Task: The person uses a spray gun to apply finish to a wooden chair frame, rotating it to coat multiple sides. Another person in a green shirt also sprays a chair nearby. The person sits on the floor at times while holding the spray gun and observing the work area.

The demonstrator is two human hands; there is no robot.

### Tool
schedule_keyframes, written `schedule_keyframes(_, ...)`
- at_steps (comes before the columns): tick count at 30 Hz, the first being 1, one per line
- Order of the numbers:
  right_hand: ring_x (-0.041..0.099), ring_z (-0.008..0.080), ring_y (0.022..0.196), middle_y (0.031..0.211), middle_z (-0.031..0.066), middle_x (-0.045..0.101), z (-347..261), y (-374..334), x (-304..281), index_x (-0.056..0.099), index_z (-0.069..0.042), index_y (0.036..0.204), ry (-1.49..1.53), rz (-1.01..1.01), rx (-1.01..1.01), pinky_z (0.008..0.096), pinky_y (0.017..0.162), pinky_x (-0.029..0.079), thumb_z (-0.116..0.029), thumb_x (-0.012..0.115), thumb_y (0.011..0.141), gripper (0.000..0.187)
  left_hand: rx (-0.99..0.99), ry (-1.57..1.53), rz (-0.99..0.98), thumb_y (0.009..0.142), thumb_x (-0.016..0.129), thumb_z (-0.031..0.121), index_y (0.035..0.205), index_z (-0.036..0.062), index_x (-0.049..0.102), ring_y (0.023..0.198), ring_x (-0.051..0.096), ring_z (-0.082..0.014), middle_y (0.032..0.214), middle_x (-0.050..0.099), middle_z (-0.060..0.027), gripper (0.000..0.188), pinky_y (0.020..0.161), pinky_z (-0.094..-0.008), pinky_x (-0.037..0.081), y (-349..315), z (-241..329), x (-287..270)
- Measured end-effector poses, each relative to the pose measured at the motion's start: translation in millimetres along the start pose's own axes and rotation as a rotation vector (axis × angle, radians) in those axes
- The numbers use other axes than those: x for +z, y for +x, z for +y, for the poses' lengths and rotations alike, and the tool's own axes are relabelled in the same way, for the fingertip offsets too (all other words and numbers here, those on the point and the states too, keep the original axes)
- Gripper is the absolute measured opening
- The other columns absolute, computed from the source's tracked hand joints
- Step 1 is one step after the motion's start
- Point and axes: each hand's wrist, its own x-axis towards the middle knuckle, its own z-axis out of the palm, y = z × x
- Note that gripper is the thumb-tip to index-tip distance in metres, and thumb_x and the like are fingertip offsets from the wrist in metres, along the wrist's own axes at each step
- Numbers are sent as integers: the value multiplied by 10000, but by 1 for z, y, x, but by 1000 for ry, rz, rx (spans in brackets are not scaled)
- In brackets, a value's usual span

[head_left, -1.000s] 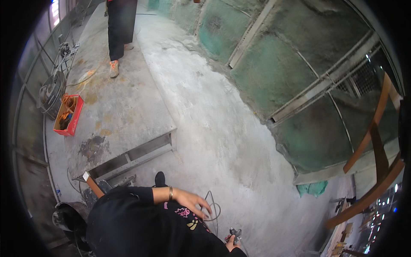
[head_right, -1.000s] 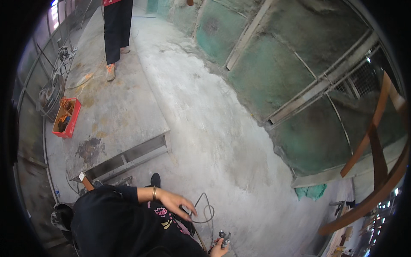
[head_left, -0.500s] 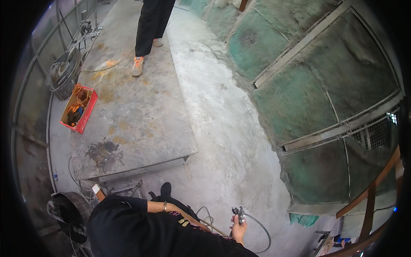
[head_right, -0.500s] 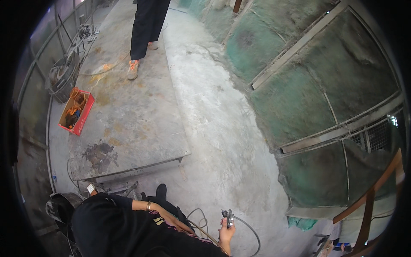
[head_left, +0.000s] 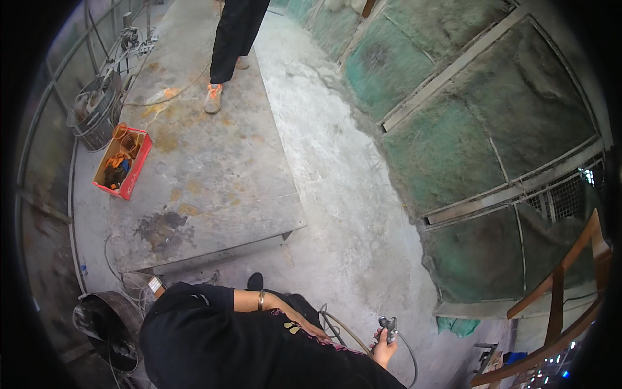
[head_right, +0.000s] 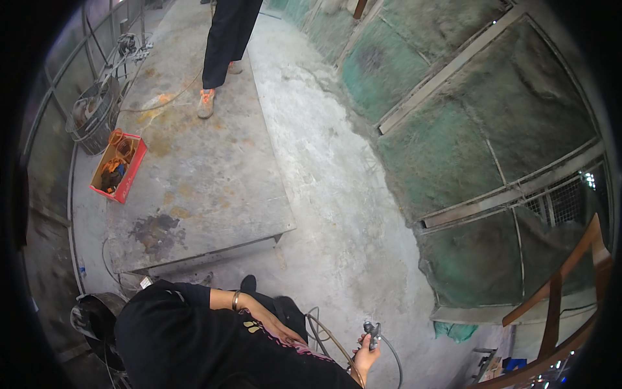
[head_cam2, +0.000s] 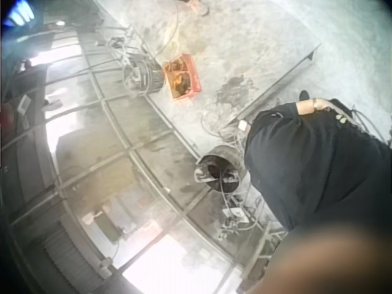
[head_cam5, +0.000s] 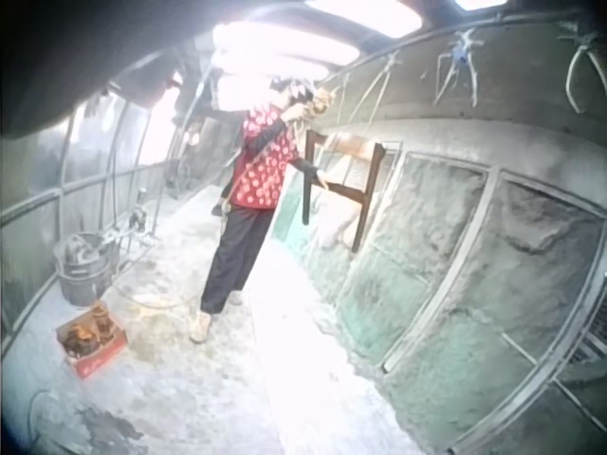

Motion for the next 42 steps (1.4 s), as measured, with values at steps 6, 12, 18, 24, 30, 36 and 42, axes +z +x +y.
schedule_keyframes(6, 657, 103, 748, 922, 34, 718, -26, -3, -2, 669, -28, 1224, -106, 2, -154, 256, 491, 505, -250, 670, 1034, 292, -20, 50, 39, 1083, 542, 447, 1491, 120, 562, 1399, 509, -337, 1478, 565, -198, 523, 1182, -420, 383, -27, 9, 16)
schedule_keyframes(12, 672, 131, 886, 1054, 69, 734, -91, -5, 18, 564, 1, 1472, -183, -134, -363, 273, 802, 542, -177, 660, 1034, 482, -14, 119, 97, 1087, 535, 441, 1496, 125, 557, 1399, 507, -340, 1482, 561, -198, 517, 1186, -419, 377, -42, 22, 23)
schedule_keyframes(18, 671, 293, 1218, 1321, 208, 692, -137, -7, 67, 592, 16, 1431, -311, -200, -695, 378, 1045, 493, -95, 648, 1018, 431, -240, 162, 258, 1085, 510, 481, 1509, 120, 538, 1378, 519, -364, 1472, 562, -203, 557, 1171, -433, 388, -76, 19, 32)
schedule_keyframes(24, 653, 343, 1261, 1359, 242, 666, -150, -6, 135, 591, 14, 1428, -222, -96, -819, 395, 1053, 484, -91, 647, 1016, 428, -494, 167, 396, 973, 588, 659, 1420, 93, 561, 1285, 575, -412, 1365, 580, -220, 721, 1085, -467, 461, -79, -2, 45)
schedule_keyframes(30, 655, 331, 1227, 1365, 246, 656, -157, 1, 197, 566, 36, 1443, -27, -174, -768, 391, 1062, 473, -133, 651, 1033, 452, -303, 169, 594, 994, 673, 481, 1295, 26, 633, 1186, 643, -384, 1276, 638, -214, 547, 990, -422, 517, -73, -13, 42)
schedule_keyframes(36, 644, 283, 1217, 1350, 232, 665, -186, 13, 243, 580, 66, 1414, -11, -253, -881, 371, 1062, 470, -98, 622, 1035, 415, -377, -63, 608, 964, 750, 367, 1260, -8, 640, 1177, 662, -314, 1255, 658, -201, 490, 984, -403, 517, -89, -20, 27)
schedule_keyframes(42, 623, 229, 1223, 1345, 182, 673, -219, 34, 307, 581, 78, 1412, 131, -394, -775, 342, 1079, 448, -111, 605, 1042, 416, -281, 16, 522, 938, 791, 366, 1253, 11, 648, 1065, 677, -259, 1103, 725, -155, 495, 933, -372, 529, -124, -20, -12)
